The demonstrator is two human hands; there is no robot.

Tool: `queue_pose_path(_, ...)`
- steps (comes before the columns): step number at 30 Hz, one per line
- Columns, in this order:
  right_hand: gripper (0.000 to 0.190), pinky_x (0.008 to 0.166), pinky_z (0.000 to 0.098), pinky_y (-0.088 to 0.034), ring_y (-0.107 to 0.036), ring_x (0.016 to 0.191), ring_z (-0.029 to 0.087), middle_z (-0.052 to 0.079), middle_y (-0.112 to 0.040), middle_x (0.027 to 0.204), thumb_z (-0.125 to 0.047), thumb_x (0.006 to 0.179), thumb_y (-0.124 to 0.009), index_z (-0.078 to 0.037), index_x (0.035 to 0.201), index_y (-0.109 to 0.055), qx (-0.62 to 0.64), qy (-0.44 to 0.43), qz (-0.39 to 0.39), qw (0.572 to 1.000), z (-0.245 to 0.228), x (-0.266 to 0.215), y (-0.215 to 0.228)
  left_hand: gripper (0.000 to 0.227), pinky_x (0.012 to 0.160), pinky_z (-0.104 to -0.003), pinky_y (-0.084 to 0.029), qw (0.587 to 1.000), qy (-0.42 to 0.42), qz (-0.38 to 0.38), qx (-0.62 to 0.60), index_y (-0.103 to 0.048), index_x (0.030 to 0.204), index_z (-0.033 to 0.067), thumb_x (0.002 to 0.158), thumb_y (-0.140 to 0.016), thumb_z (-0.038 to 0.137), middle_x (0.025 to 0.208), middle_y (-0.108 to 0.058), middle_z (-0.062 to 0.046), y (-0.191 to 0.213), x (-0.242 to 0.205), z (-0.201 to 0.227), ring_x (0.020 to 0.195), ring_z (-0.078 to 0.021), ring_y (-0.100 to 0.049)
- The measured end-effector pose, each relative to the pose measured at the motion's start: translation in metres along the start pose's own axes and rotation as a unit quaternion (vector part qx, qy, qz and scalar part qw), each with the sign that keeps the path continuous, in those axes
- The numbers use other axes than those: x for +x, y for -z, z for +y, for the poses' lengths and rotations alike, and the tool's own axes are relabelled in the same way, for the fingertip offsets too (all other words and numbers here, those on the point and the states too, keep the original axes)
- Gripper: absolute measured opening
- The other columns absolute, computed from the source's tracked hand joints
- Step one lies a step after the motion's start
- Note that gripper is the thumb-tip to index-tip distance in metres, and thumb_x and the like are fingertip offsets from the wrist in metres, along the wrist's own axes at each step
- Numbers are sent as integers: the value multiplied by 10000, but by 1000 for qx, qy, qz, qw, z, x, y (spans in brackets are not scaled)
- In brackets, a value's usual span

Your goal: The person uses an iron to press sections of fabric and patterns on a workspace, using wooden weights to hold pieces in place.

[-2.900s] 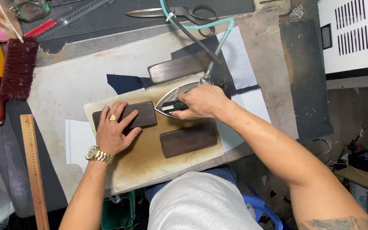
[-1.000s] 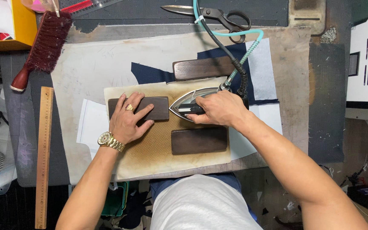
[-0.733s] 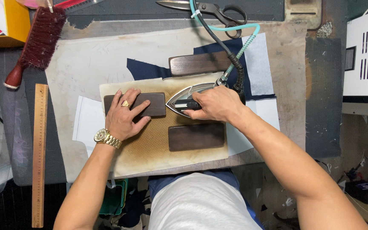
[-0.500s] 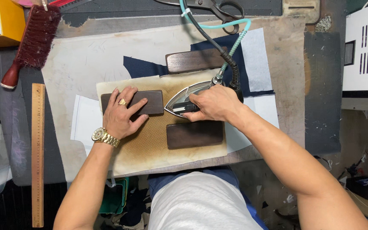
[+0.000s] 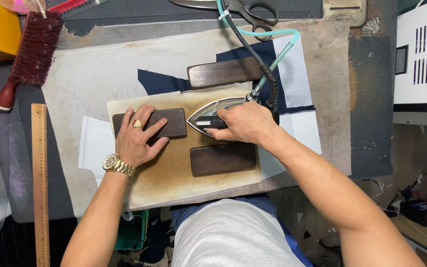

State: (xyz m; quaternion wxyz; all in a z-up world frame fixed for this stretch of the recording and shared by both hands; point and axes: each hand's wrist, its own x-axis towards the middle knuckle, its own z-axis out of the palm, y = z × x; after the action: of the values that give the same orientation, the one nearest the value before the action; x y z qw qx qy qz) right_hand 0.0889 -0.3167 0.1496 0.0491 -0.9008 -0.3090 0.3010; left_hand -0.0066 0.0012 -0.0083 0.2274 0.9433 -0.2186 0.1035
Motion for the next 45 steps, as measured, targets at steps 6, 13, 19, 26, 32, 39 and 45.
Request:
queue_pose_path(6, 577, 762, 512, -594, -765, 782, 403, 147, -740, 783, -669, 950, -464, -118, 934, -635, 15, -7, 20, 1000, 2, 8, -1, 459, 1218, -532, -242, 1000, 1, -4, -3, -693, 1300, 292, 884, -724, 484, 1487, -580, -119, 3, 2, 1, 1415, -335, -515)
queue_pose_path(13, 535, 730, 494, -602, -769, 754, 383, 133, -728, 739, -629, 978, -469, -119, 929, -625, 22, -8, 26, 999, 5, 16, 5, 457, 1221, -525, -234, 1000, 4, -11, -1, -694, 1300, 296, 884, -718, 484, 1489, -580, -113, 2, 1, 1, 1422, -333, -511)
queue_pose_path(19, 575, 734, 490, -611, -774, 756, 370, 137, -735, 748, -662, 983, -445, -122, 922, -631, 6, 15, -8, 1000, 2, 6, 18, 472, 1219, -531, -233, 1000, 5, -18, -5, -685, 1312, 297, 880, -726, 483, 1494, -574, -111, 2, 1, 0, 1426, -334, -504)
queue_pose_path(26, 606, 768, 497, -598, -769, 781, 380, 126, -730, 751, -708, 940, -458, -131, 936, -644, -21, 44, -30, 998, 4, 5, 9, 460, 1214, -535, -236, 1000, -1, -7, -13, -695, 1301, 292, 883, -729, 481, 1479, -588, -123, 1, 1, -1, 1415, -343, -516)
queue_pose_path(32, 583, 786, 480, -603, -771, 784, 363, 122, -738, 764, -686, 944, -463, -139, 946, -662, -12, 42, -42, 998, 2, 4, 13, 473, 1214, -533, -237, 1000, -1, -6, -13, -693, 1305, 296, 869, -745, 471, 1480, -587, -123, 2, 2, -1, 1411, -343, -519)
queue_pose_path(39, 590, 796, 480, -602, -774, 795, 359, 128, -750, 794, -681, 948, -462, -127, 974, -662, -21, 41, -36, 998, -1, 2, 15, 469, 1219, -520, -235, 1000, 0, -5, -20, -695, 1308, 307, 875, -740, 482, 1487, -587, -114, 2, -1, -4, 1412, -334, -520)
queue_pose_path(45, 625, 777, 537, -592, -767, 807, 422, 191, -752, 876, -631, 988, -404, -67, 1124, -636, -22, 71, -27, 997, -12, 9, 2, 469, 1225, -523, -253, 1000, 4, 0, -17, -700, 1296, 292, 863, -755, 462, 1468, -600, -122, 15, -7, -12, 1397, -338, -536)
